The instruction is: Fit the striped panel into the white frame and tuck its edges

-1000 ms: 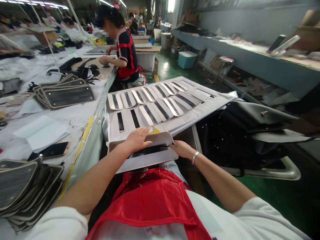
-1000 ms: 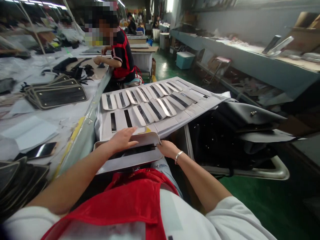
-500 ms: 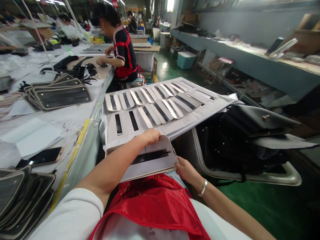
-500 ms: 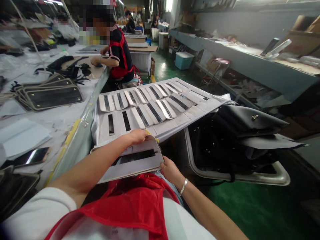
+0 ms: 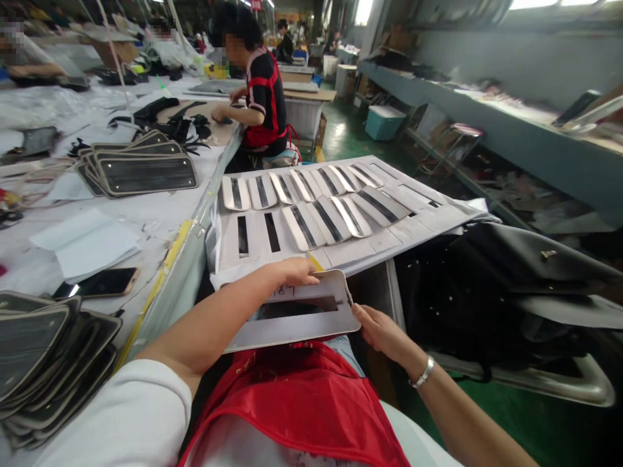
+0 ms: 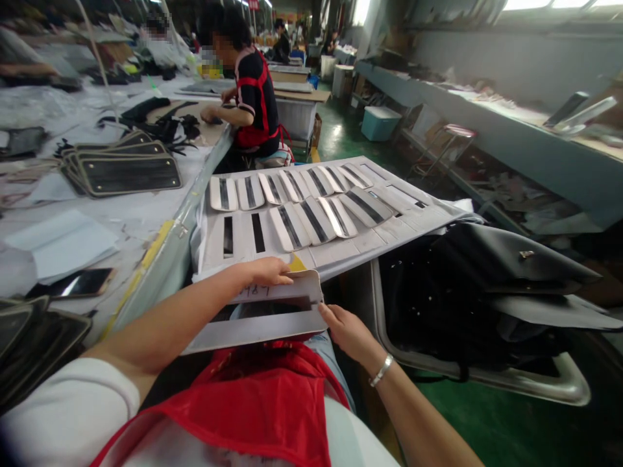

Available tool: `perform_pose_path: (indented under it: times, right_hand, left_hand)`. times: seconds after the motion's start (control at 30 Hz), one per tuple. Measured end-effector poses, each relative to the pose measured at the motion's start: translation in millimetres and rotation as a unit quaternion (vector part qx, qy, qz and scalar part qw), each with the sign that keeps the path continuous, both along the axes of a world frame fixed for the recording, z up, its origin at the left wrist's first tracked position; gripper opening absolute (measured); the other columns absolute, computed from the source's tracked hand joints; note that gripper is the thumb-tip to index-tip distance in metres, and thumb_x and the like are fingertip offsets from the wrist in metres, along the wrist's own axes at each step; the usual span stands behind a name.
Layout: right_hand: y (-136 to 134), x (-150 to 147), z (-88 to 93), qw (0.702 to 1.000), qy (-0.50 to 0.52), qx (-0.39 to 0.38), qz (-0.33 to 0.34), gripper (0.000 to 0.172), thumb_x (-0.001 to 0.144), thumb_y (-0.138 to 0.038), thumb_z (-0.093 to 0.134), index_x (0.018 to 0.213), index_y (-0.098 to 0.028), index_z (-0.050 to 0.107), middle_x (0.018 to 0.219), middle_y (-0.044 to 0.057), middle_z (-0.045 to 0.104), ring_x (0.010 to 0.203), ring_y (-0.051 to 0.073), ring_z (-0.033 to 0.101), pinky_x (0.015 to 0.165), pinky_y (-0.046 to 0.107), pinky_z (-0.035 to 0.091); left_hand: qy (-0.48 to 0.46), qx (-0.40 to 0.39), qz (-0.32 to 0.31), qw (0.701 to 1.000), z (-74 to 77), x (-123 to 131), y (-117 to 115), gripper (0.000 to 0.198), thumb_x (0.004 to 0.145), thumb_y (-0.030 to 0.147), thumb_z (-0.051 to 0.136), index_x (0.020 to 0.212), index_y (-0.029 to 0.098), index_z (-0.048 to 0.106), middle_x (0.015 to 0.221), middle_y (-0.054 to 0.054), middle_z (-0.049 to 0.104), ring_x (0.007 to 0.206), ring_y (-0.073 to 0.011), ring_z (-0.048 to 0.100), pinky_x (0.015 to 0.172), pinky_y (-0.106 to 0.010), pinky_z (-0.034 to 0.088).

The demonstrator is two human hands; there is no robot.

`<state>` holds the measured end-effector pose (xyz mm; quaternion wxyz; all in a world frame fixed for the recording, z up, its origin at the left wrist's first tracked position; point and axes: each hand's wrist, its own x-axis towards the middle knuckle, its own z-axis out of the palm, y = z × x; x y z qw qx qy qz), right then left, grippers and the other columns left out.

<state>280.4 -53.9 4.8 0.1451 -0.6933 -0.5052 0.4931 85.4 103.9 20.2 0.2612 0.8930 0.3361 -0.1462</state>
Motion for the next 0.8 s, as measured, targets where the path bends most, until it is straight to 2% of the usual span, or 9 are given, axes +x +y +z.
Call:
perform_pose_path:
  times: [0.13,0.2,0.27,0.33,0.37,0.5,0.6,0.7,0.8]
  right_hand:
    - [34,4,0.1,0.992,-0.091,-0.022,0.088,0.055,0.082,-0.063,0.035,0.099,-0.015,0.056,0.064,0.002,0.059,0.045,0.011,0.054,0.041,0.021,0.038]
    - [50,2,-5.0,0.975,-0.162,-0.038,0.148,0.048,0.083,-0.056,0.038,0.089,-0.013,0.057,0.064,0.006,0.062,0.044,0.013,0.055,0.042,0.023,0.038]
    - [60,-1,-9.7,0.957,-0.205,-0.042,0.199,0.038,0.086,-0.045,0.037,0.082,-0.012,0.056,0.063,0.008,0.063,0.044,0.014,0.056,0.044,0.024,0.038]
    - [64,-2,-11.3,0.948,-0.219,-0.038,0.227,0.035,0.086,-0.040,0.036,0.080,-0.012,0.056,0.064,0.009,0.064,0.045,0.015,0.057,0.045,0.025,0.038]
    - [64,-2,-10.9,0.945,-0.225,-0.035,0.233,0.036,0.086,-0.041,0.036,0.080,-0.012,0.057,0.065,0.009,0.064,0.045,0.015,0.057,0.046,0.025,0.038]
    - [60,-3,-6.5,0.931,-0.270,-0.001,0.247,0.045,0.084,-0.051,0.035,0.080,-0.012,0.058,0.070,0.011,0.064,0.047,0.016,0.057,0.048,0.027,0.036]
    - [55,-4,-2.8,0.932,-0.265,0.010,0.248,0.036,0.083,-0.043,0.038,0.085,-0.013,0.058,0.074,0.011,0.065,0.049,0.016,0.057,0.047,0.025,0.035]
    - [48,-6,2.4,0.941,-0.240,-0.017,0.238,0.025,0.080,-0.030,0.041,0.093,-0.013,0.054,0.070,0.008,0.064,0.046,0.015,0.056,0.044,0.024,0.034]
    - [43,-8,7.0,0.944,-0.232,-0.018,0.234,0.025,0.079,-0.020,0.040,0.099,-0.011,0.052,0.070,0.009,0.064,0.047,0.015,0.056,0.044,0.024,0.034]
  left_hand:
    - [-0.077,-0.084,0.075,0.991,14.0,-69,5,0.046,0.082,0.050,0.044,0.106,0.016,0.064,0.103,-0.007,0.066,0.092,-0.0186,0.058,0.081,-0.025,0.042]
    - [-0.132,-0.118,0.180,0.968,21.4,-116,-1,0.049,0.081,0.053,0.043,0.106,0.014,0.062,0.102,-0.008,0.065,0.093,-0.0185,0.059,0.079,-0.026,0.044]
    - [-0.163,-0.117,0.318,0.927,25.1,-159,-19,0.054,0.081,0.056,0.042,0.109,0.013,0.058,0.103,-0.010,0.064,0.092,-0.0191,0.059,0.073,-0.026,0.047]
    - [-0.164,-0.107,0.430,0.882,20.7,-190,-47,0.060,0.079,0.059,0.043,0.117,0.013,0.052,0.107,-0.012,0.061,0.092,-0.0201,0.059,0.066,-0.025,0.049]
    - [-0.153,-0.109,0.462,0.867,15.0,-199,-63,0.064,0.077,0.060,0.045,0.121,0.014,0.047,0.108,-0.012,0.060,0.090,-0.0205,0.059,0.062,-0.025,0.049]
    - [-0.104,-0.135,0.491,0.854,-18.2,-200,-122,0.072,0.071,0.058,0.056,0.127,0.017,0.038,0.096,-0.009,0.062,0.063,-0.0165,0.060,0.046,-0.024,0.046]
    - [-0.135,-0.176,0.517,0.827,-36.0,-187,-150,0.062,0.075,0.052,0.055,0.123,0.016,0.038,0.073,-0.002,0.059,0.046,-0.0121,0.054,0.041,-0.024,0.045]
    - [-0.200,-0.214,0.547,0.785,-41.6,-181,-163,0.051,0.081,0.052,0.046,0.117,0.015,0.040,0.053,0.006,0.046,0.037,-0.0093,0.046,0.037,-0.022,0.043]
    - [-0.213,-0.177,0.566,0.776,-37.4,-180,-164,0.045,0.082,0.048,0.047,0.113,0.016,0.042,0.047,0.009,0.039,0.032,-0.0070,0.039,0.031,-0.018,0.037]
